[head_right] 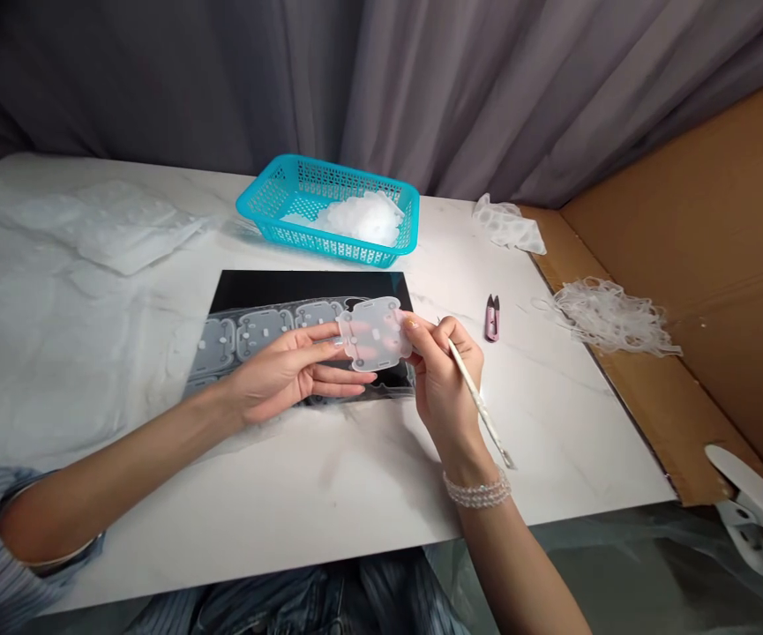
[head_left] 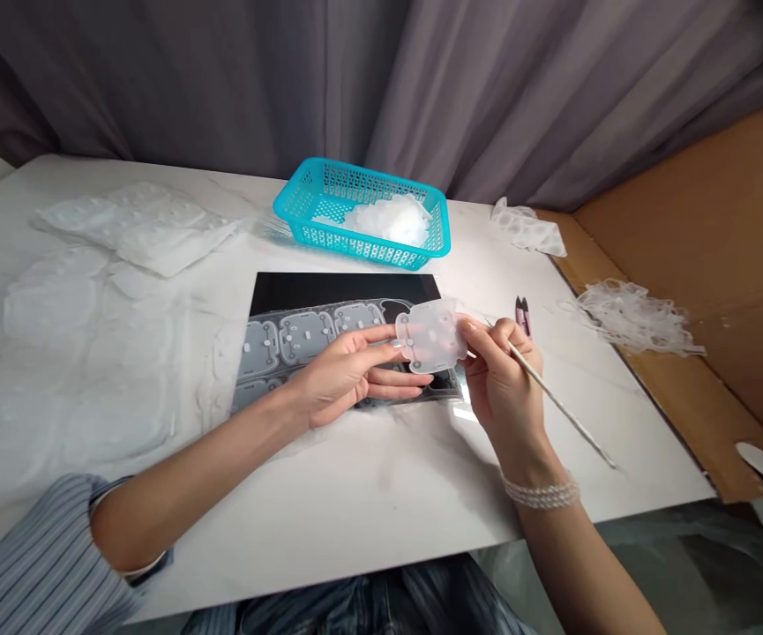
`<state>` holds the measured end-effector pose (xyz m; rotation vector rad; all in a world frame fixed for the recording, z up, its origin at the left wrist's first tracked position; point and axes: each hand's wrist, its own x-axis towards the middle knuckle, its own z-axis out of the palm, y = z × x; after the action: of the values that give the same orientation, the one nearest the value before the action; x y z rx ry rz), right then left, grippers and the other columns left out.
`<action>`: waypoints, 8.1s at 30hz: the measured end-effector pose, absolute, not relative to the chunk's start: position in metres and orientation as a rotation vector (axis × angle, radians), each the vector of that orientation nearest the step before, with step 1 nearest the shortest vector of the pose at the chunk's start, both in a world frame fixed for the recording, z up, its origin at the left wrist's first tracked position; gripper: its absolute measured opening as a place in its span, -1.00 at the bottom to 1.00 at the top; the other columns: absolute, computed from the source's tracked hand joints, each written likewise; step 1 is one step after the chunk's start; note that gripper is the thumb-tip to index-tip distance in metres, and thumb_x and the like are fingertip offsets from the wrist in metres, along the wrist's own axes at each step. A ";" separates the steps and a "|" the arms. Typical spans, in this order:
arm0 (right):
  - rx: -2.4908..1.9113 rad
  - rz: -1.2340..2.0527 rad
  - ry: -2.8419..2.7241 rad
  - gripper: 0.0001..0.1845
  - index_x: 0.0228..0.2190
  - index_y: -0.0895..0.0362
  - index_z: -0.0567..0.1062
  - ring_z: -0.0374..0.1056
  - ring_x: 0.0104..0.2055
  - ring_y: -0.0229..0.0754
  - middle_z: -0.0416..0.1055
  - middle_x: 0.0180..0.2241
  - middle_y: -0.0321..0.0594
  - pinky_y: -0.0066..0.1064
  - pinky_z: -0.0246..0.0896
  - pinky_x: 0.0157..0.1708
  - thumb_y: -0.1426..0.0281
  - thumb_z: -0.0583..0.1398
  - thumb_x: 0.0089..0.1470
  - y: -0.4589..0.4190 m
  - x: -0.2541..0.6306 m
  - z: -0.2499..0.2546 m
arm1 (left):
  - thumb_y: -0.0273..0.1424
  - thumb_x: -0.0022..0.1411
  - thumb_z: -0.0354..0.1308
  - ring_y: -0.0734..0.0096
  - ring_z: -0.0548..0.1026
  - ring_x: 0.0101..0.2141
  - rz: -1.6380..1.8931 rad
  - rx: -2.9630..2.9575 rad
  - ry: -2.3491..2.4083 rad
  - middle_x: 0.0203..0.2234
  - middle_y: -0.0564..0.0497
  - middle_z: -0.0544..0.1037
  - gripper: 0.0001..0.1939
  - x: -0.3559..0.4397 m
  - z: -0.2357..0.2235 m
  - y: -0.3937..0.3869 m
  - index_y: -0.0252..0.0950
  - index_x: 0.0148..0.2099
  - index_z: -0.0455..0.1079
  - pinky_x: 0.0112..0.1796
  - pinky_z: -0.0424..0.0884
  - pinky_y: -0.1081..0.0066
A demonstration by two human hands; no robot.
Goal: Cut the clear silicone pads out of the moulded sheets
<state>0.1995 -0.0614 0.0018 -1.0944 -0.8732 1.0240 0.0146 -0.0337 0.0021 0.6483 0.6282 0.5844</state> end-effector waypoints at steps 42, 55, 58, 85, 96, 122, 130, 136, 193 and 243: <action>-1.634 0.595 -1.821 -0.70 -0.55 0.04 0.13 0.34 -0.43 -0.17 0.50 -0.45 -0.25 -0.36 0.19 -0.37 0.29 0.19 -0.01 -0.016 0.221 -0.029 | -0.43 0.24 0.07 -0.03 0.36 0.00 0.474 2.238 1.627 -0.14 -0.21 0.50 -0.77 -0.040 -0.021 0.023 -0.32 -0.08 0.47 -0.02 0.30 0.05; -1.720 0.357 -1.654 -0.66 -0.52 0.05 0.20 0.42 -0.24 0.00 0.52 -0.34 -0.07 -0.23 0.24 -0.25 0.14 0.21 -0.02 0.041 0.289 -0.012 | -0.49 0.35 -0.08 0.21 0.53 -0.24 0.516 2.244 1.653 -0.25 -0.13 0.50 -0.79 0.006 -0.026 0.024 -0.28 -0.14 0.39 -0.27 0.41 0.31; -1.675 0.393 -1.587 -0.64 -0.37 0.07 0.28 0.41 -0.23 -0.06 0.49 -0.30 -0.10 -0.27 0.28 -0.27 0.03 0.04 0.18 0.033 0.269 -0.007 | -0.51 0.35 -0.10 0.05 0.46 -0.03 0.551 2.330 1.659 -0.08 -0.28 0.46 -0.75 -0.004 -0.022 0.013 -0.37 -0.02 0.35 -0.12 0.41 0.14; -1.428 0.649 -2.042 -0.65 -0.25 0.10 0.55 0.39 -0.37 -0.11 0.47 -0.44 -0.19 -0.31 0.26 -0.34 0.19 0.04 0.29 0.010 0.173 -0.024 | -0.40 0.37 -0.09 -0.11 0.15 0.27 0.417 2.730 1.131 0.26 -0.29 0.24 -0.54 -0.026 -0.040 -0.012 -0.28 0.28 0.19 0.18 0.13 -0.03; -1.407 0.472 -2.204 -0.66 -0.39 0.09 0.47 0.35 -0.41 -0.13 0.44 -0.46 -0.18 -0.29 0.24 -0.36 0.29 -0.01 0.31 -0.006 0.173 -0.016 | -0.37 0.38 -0.10 -0.12 0.17 0.26 0.362 2.774 1.150 0.26 -0.32 0.24 -0.56 -0.025 -0.039 -0.011 -0.36 0.25 0.22 0.19 0.11 -0.04; -1.401 0.841 -1.151 -0.77 -0.23 0.11 0.50 0.52 -0.13 -0.04 0.56 -0.17 -0.04 -0.12 0.45 -0.07 0.26 0.12 0.21 0.013 0.255 -0.028 | -0.37 0.40 -0.17 0.04 0.11 0.31 0.271 2.893 1.080 0.32 -0.29 0.15 -0.49 -0.033 -0.046 -0.006 -0.32 0.35 0.12 0.24 0.06 0.01; -1.169 1.187 -0.903 -0.79 -0.24 0.11 0.55 0.52 -0.10 -0.11 0.59 -0.21 -0.14 -0.23 0.34 0.12 0.27 0.27 0.10 0.005 0.280 0.004 | -0.34 0.37 -0.11 0.05 0.30 0.19 0.682 2.353 1.014 0.06 -0.24 0.49 -0.61 -0.012 -0.019 -0.005 -0.37 0.04 0.46 0.21 0.14 0.03; -0.944 1.504 -1.297 -0.67 -0.09 0.06 0.51 0.48 -0.01 -0.02 0.55 -0.08 -0.10 -0.09 0.30 0.11 0.15 0.16 0.22 -0.025 0.220 0.031 | 0.03 0.26 0.02 0.13 0.59 -0.18 0.744 0.774 0.785 -0.25 -0.20 0.62 -0.46 0.025 -0.007 0.003 -0.36 -0.15 0.51 -0.10 0.48 0.16; -1.006 1.340 -1.185 -0.54 -0.61 0.08 0.09 0.42 -0.23 -0.17 0.52 -0.37 -0.26 -0.37 0.22 -0.30 0.39 0.31 0.00 -0.015 0.191 -0.006 | -0.41 0.31 -0.04 0.08 0.55 -0.07 0.926 0.550 0.583 -0.04 -0.17 0.57 -0.62 0.011 0.000 -0.015 -0.36 0.11 0.40 -0.04 0.44 0.06; -1.049 1.008 -1.085 -0.49 -0.59 0.06 0.05 0.30 -0.40 -0.27 0.24 -0.54 -0.38 -0.43 0.22 -0.37 0.33 0.33 -0.05 0.039 0.202 0.018 | -0.36 0.20 0.20 0.50 0.56 -0.52 1.021 0.753 0.963 0.10 -0.27 0.42 -0.47 0.004 0.002 -0.010 -0.28 0.21 0.27 -0.67 0.25 0.56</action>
<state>0.2017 0.0395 0.0183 -1.0485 -1.0849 1.0083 0.0045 -0.0101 0.0021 0.7526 0.9626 1.0209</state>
